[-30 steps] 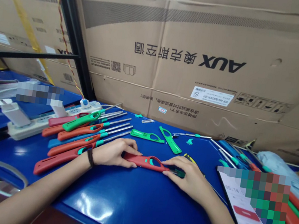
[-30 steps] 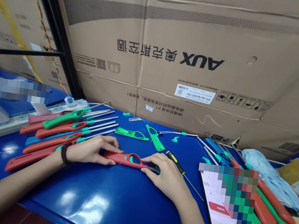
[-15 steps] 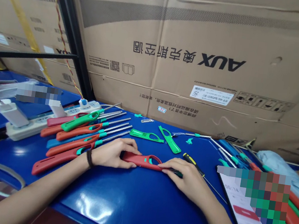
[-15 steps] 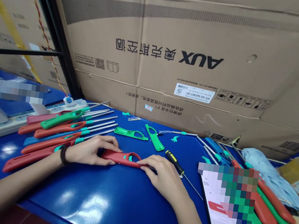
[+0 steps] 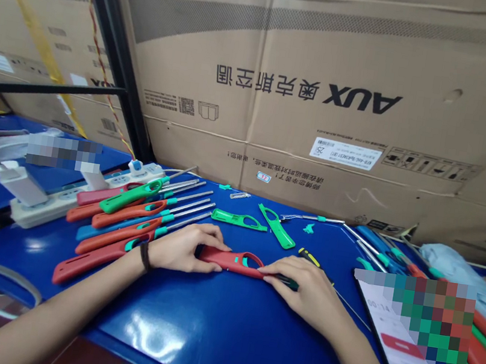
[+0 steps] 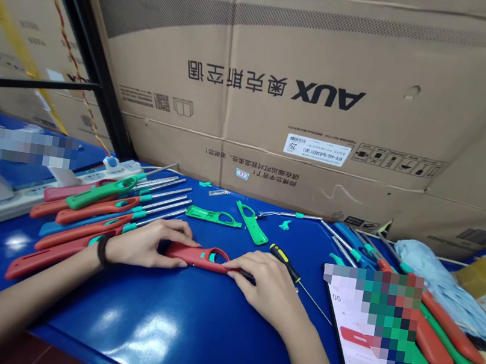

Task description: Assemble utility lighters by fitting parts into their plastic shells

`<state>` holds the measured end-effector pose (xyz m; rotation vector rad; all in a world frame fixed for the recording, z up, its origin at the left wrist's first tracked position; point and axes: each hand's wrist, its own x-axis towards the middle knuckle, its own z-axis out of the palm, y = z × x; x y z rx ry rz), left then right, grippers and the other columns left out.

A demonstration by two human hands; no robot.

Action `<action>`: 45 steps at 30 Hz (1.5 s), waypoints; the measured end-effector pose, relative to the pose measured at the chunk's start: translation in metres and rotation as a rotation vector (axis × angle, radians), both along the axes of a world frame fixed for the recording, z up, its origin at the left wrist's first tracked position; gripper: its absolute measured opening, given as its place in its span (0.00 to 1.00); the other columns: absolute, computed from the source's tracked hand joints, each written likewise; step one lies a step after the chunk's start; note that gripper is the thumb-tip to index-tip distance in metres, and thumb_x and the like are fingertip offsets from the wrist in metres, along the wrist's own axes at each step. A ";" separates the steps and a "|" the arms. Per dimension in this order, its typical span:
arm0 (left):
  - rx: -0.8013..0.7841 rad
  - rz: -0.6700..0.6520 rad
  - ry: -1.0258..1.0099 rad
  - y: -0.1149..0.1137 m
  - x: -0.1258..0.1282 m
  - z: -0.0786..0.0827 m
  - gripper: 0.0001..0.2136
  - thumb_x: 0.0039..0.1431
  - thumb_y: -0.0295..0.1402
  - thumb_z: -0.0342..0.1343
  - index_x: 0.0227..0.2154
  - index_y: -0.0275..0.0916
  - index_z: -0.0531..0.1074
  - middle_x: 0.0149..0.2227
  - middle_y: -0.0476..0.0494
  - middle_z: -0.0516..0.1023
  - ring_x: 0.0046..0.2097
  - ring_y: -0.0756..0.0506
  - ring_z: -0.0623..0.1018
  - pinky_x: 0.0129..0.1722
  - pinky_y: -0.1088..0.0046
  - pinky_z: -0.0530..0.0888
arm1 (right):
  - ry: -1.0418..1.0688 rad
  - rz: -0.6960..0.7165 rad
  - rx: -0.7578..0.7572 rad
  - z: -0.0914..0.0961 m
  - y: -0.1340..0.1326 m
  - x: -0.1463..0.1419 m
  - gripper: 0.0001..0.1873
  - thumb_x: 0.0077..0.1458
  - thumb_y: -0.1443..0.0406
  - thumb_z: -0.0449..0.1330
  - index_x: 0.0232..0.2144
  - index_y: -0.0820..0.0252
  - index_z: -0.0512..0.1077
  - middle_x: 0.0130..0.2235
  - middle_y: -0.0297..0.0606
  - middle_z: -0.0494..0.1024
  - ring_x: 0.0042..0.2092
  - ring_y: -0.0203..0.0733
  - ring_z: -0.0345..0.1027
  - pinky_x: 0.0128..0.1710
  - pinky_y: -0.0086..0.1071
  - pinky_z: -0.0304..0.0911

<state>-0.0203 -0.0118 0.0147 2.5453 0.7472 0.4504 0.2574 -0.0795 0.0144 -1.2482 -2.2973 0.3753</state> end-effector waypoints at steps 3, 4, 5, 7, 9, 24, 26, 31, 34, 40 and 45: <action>0.009 -0.002 -0.001 0.000 -0.001 -0.001 0.18 0.54 0.37 0.60 0.48 0.41 0.73 0.42 0.43 0.73 0.41 0.46 0.74 0.44 0.70 0.71 | -0.006 0.006 0.029 0.000 0.000 0.000 0.10 0.54 0.69 0.61 0.38 0.50 0.77 0.38 0.30 0.81 0.41 0.39 0.73 0.43 0.33 0.65; 0.011 -0.002 -0.002 0.000 -0.001 -0.001 0.18 0.54 0.37 0.60 0.48 0.41 0.73 0.42 0.43 0.73 0.41 0.46 0.74 0.44 0.70 0.71 | -0.007 0.009 0.031 -0.001 0.000 0.000 0.10 0.54 0.69 0.61 0.37 0.50 0.77 0.38 0.30 0.81 0.41 0.39 0.73 0.43 0.33 0.65; 0.011 -0.003 -0.002 0.000 -0.001 -0.002 0.18 0.54 0.37 0.60 0.48 0.42 0.73 0.42 0.43 0.73 0.41 0.46 0.74 0.44 0.70 0.71 | -0.010 0.015 0.027 -0.001 0.001 0.000 0.10 0.54 0.69 0.61 0.37 0.51 0.77 0.38 0.30 0.81 0.40 0.39 0.73 0.43 0.33 0.66; 0.008 -0.008 -0.004 0.000 -0.001 -0.002 0.18 0.55 0.37 0.60 0.48 0.42 0.73 0.42 0.43 0.73 0.41 0.46 0.74 0.44 0.70 0.71 | -0.017 0.025 0.005 -0.002 0.001 0.000 0.10 0.54 0.70 0.60 0.36 0.51 0.77 0.38 0.31 0.81 0.40 0.40 0.73 0.43 0.33 0.66; 0.006 -0.008 -0.004 0.000 -0.001 -0.002 0.17 0.54 0.38 0.60 0.47 0.41 0.74 0.42 0.43 0.73 0.41 0.45 0.74 0.44 0.70 0.71 | -0.011 0.022 -0.033 -0.003 0.002 0.000 0.09 0.55 0.70 0.60 0.35 0.52 0.77 0.38 0.32 0.81 0.40 0.40 0.73 0.43 0.33 0.66; -0.045 -0.006 -0.005 -0.001 0.002 0.001 0.18 0.55 0.36 0.60 0.49 0.41 0.73 0.41 0.44 0.73 0.41 0.46 0.75 0.44 0.72 0.70 | 0.031 0.017 -0.172 -0.004 0.002 -0.002 0.09 0.60 0.67 0.55 0.42 0.52 0.72 0.44 0.33 0.77 0.46 0.39 0.69 0.47 0.34 0.63; -0.039 -0.005 0.003 0.000 0.002 -0.001 0.19 0.54 0.37 0.61 0.49 0.42 0.73 0.42 0.44 0.73 0.41 0.46 0.75 0.44 0.72 0.70 | 0.040 0.020 -0.175 -0.005 0.002 -0.002 0.09 0.59 0.67 0.55 0.41 0.53 0.72 0.43 0.33 0.77 0.46 0.39 0.69 0.47 0.33 0.63; -0.050 0.004 -0.018 0.003 0.000 -0.004 0.20 0.55 0.40 0.60 0.50 0.41 0.72 0.43 0.43 0.74 0.42 0.46 0.75 0.44 0.71 0.71 | 0.073 0.025 -0.173 -0.006 0.005 0.000 0.08 0.59 0.66 0.56 0.41 0.52 0.73 0.42 0.33 0.77 0.44 0.39 0.70 0.46 0.32 0.64; -0.035 0.014 -0.025 0.003 0.000 -0.002 0.20 0.56 0.42 0.59 0.51 0.41 0.72 0.43 0.42 0.75 0.42 0.45 0.76 0.44 0.70 0.71 | 0.088 0.033 -0.160 -0.007 0.005 0.001 0.09 0.60 0.65 0.55 0.42 0.52 0.73 0.43 0.34 0.77 0.45 0.39 0.70 0.47 0.33 0.64; -0.019 0.005 -0.029 0.002 0.000 0.000 0.17 0.56 0.41 0.59 0.46 0.40 0.74 0.42 0.42 0.76 0.41 0.46 0.76 0.44 0.70 0.71 | 0.043 0.027 -0.076 -0.007 0.004 0.000 0.10 0.60 0.66 0.55 0.43 0.52 0.72 0.43 0.35 0.77 0.46 0.40 0.70 0.47 0.35 0.64; -0.037 0.024 -0.042 0.002 0.002 0.000 0.17 0.54 0.40 0.62 0.45 0.40 0.75 0.41 0.42 0.76 0.41 0.45 0.76 0.44 0.69 0.72 | 0.050 0.035 -0.057 -0.005 0.003 -0.002 0.09 0.60 0.65 0.55 0.40 0.52 0.74 0.41 0.35 0.78 0.44 0.40 0.72 0.46 0.34 0.66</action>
